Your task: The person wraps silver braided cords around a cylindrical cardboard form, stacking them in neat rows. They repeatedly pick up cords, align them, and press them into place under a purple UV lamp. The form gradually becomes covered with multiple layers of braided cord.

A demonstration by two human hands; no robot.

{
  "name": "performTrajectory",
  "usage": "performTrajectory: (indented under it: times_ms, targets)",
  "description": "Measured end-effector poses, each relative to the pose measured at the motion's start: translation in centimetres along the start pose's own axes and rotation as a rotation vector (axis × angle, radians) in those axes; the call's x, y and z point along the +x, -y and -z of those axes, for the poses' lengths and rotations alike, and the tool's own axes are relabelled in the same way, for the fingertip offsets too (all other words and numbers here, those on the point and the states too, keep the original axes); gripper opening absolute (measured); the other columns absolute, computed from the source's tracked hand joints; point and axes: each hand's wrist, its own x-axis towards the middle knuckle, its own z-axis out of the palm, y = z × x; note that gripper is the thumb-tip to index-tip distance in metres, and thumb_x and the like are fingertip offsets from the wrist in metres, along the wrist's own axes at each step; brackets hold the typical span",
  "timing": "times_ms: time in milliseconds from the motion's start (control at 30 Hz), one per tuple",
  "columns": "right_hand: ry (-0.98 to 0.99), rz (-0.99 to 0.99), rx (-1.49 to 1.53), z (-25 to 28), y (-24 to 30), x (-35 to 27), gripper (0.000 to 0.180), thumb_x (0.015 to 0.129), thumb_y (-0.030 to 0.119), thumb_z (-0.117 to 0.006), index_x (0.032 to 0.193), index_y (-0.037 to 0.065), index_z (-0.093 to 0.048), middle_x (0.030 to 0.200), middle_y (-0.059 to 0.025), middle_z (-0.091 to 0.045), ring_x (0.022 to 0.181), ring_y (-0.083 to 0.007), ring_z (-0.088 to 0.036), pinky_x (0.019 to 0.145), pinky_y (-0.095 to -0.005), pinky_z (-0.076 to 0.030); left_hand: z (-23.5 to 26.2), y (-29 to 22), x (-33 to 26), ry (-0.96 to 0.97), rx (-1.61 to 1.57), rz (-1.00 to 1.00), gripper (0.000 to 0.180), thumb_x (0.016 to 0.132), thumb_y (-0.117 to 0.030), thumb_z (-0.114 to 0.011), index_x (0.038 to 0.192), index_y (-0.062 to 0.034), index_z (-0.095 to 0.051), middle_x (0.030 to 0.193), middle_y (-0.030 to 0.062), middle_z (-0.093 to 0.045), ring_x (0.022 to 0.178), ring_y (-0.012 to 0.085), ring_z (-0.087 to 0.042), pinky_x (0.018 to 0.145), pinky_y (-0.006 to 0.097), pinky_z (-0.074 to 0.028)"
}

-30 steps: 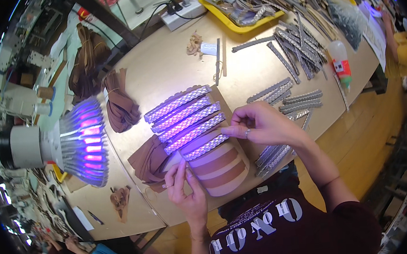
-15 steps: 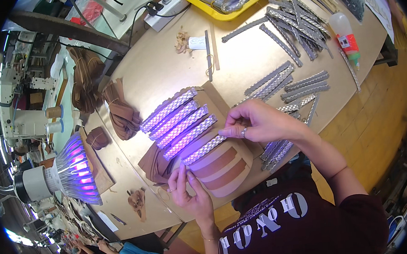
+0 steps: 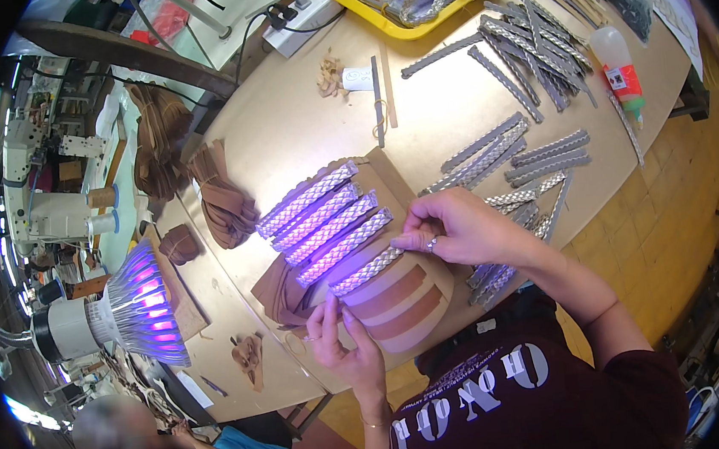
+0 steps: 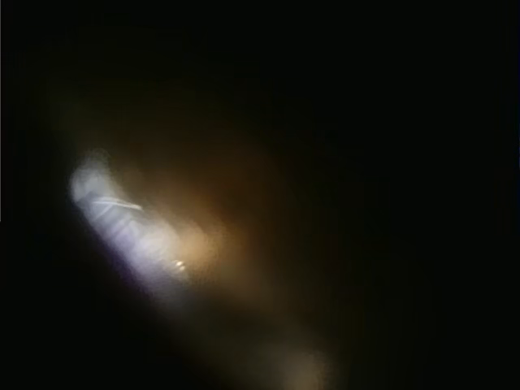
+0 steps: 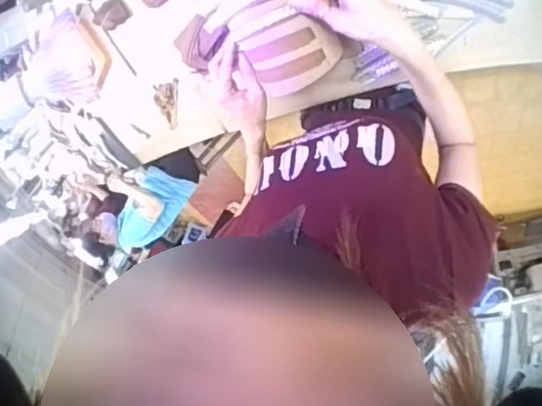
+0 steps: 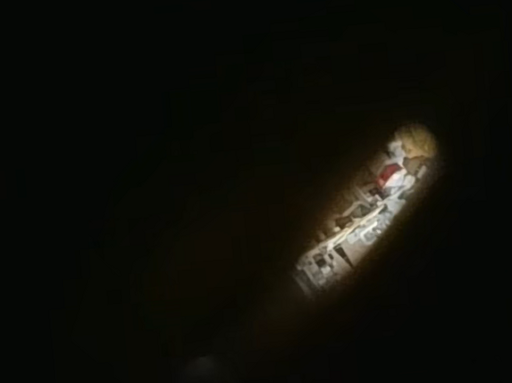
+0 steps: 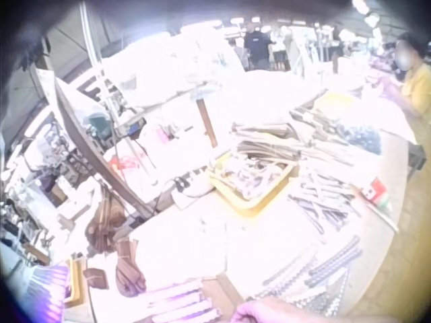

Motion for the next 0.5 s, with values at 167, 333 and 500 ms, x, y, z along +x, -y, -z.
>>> performTrajectory:
  times_ms: [167, 333, 500]
  targets:
    - [-0.065, -0.152, -0.209, -0.6, 0.0, -0.5, 0.045, 0.083, 0.047, -0.075, 0.081, 0.004, -0.062, 0.060, -0.0089, -0.058, 0.057, -0.0265, -0.059, 0.056, -0.0382, -0.046, -0.3, 0.7, 0.0, -0.041, -0.062, 0.004, 0.035, 0.089, 0.010, -0.053, 0.122, 0.0042, -0.063, 0.104, 0.0125, -0.058, 0.095, 0.0201, -0.059, 0.085, 0.030, -0.046]
    - [-0.054, -0.105, 0.105, -1.3, -0.5, -0.4, 0.032, 0.088, 0.032, -0.074, 0.088, 0.003, -0.060, 0.063, -0.0013, -0.055, 0.058, -0.0108, -0.050, 0.056, -0.0281, -0.043, -0.1, 1.5, 0.3, -0.025, -0.213, 0.023, 0.030, 0.092, 0.008, -0.053, 0.120, 0.0045, -0.064, 0.104, 0.0113, -0.058, 0.091, 0.0180, -0.059, 0.081, 0.029, -0.047]
    - [0.049, -0.084, 0.181, -0.7, -0.6, -0.6, 0.023, 0.093, 0.024, -0.069, 0.093, 0.003, -0.061, 0.074, 0.0037, -0.057, 0.068, -0.0054, -0.051, 0.063, -0.0224, -0.043, -0.2, 1.1, 0.1, -0.084, -0.510, 0.107, 0.032, 0.098, 0.001, -0.049, 0.128, 0.0036, -0.059, 0.114, 0.0095, -0.056, 0.094, 0.0143, -0.058, 0.083, 0.029, -0.049]
